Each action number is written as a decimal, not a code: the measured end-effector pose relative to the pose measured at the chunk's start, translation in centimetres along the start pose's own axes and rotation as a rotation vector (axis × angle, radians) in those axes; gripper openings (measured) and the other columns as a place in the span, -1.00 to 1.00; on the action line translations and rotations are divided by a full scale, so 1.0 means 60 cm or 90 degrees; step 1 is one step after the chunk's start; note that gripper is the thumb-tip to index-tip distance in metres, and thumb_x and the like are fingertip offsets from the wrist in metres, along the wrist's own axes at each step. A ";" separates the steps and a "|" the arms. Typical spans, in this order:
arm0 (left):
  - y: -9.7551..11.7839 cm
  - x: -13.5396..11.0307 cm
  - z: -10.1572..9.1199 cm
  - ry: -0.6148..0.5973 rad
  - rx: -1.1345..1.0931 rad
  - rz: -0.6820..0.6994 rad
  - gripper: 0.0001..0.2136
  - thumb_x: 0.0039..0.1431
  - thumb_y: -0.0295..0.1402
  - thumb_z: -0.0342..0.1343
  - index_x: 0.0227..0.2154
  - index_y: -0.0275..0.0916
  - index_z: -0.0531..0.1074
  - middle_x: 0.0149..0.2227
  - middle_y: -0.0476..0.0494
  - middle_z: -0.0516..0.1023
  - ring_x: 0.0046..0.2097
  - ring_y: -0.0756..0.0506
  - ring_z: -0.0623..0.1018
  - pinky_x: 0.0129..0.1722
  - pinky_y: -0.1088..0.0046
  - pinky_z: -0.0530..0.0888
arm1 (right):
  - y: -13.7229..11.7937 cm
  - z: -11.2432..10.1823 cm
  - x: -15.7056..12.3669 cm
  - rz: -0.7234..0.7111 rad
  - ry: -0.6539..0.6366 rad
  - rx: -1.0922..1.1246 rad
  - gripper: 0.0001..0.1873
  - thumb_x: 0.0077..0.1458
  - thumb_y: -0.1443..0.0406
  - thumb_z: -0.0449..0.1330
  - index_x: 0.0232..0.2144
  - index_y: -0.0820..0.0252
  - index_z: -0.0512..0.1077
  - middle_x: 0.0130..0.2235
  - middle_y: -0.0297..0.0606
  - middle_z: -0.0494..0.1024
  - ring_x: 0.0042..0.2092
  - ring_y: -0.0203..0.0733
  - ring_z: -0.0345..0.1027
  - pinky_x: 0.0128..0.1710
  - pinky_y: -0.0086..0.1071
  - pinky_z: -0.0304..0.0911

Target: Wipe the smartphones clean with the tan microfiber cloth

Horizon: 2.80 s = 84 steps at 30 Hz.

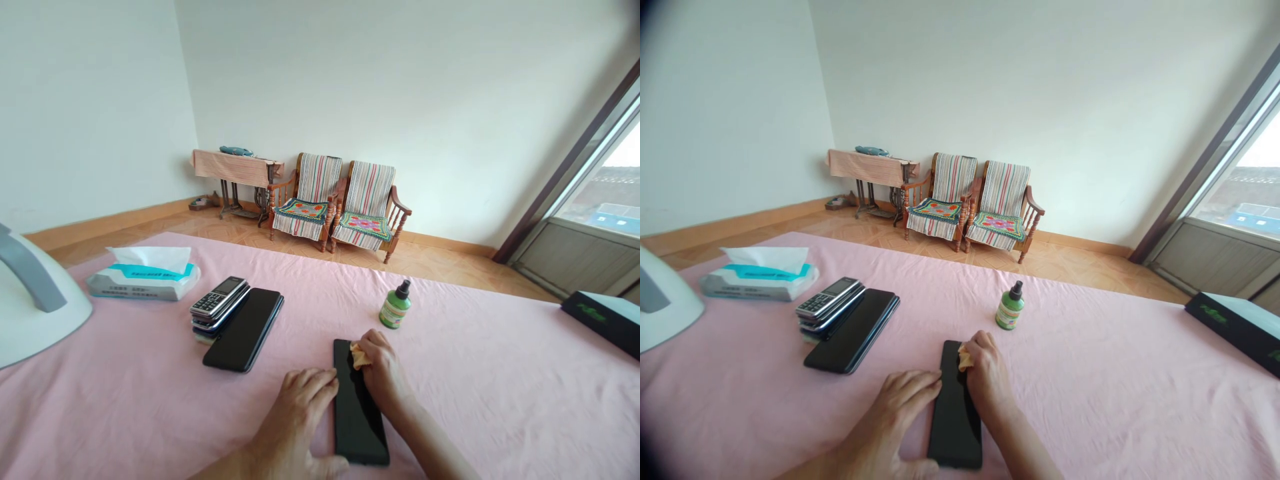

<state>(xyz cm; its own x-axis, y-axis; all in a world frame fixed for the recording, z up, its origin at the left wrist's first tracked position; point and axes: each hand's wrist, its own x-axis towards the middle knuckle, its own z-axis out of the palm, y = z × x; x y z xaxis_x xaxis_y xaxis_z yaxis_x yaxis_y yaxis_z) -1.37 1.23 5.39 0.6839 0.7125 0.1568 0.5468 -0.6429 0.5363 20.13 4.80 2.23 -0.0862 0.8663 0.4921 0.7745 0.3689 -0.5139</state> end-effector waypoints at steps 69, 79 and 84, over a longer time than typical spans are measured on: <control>-0.024 0.034 -0.010 -0.047 0.000 0.021 -0.09 -0.24 0.00 0.34 0.21 -0.20 0.15 0.23 -0.29 0.23 0.18 -0.36 0.23 0.15 0.02 0.12 | -0.099 -0.046 -0.085 -0.069 -0.226 0.158 -0.69 -0.04 0.62 0.12 -0.41 0.18 0.52 -0.35 -0.25 0.40 -0.30 -0.24 0.27 -0.36 -0.45 0.18; -0.030 0.028 0.002 -0.014 -0.015 0.009 0.11 -0.26 -0.08 0.37 0.30 -0.12 -0.21 0.29 -0.29 0.11 0.21 -0.36 0.20 0.15 -0.02 0.09 | -0.093 -0.031 -0.045 -0.053 -0.173 0.088 -0.62 -0.06 0.67 0.02 -0.39 0.24 0.52 -0.35 -0.22 0.39 -0.28 -0.20 0.25 -0.30 -0.38 0.21; -0.028 0.030 0.003 -0.008 -0.023 0.011 0.10 -0.28 -0.07 0.37 0.30 -0.12 -0.15 0.24 -0.31 0.20 0.17 -0.37 0.26 0.13 0.00 0.12 | -0.106 -0.050 -0.079 -0.060 -0.238 0.133 -0.64 -0.05 0.64 0.07 -0.40 0.18 0.53 -0.35 -0.24 0.41 -0.30 -0.24 0.27 -0.38 -0.45 0.18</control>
<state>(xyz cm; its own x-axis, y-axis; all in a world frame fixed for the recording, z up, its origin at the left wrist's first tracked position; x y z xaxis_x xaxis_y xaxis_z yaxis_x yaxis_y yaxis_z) -0.98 3.53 4.64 0.6993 0.6976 0.1562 0.5172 -0.6445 0.5631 17.49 -2.68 5.29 -0.4002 0.8741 0.2754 0.6124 0.4786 -0.6292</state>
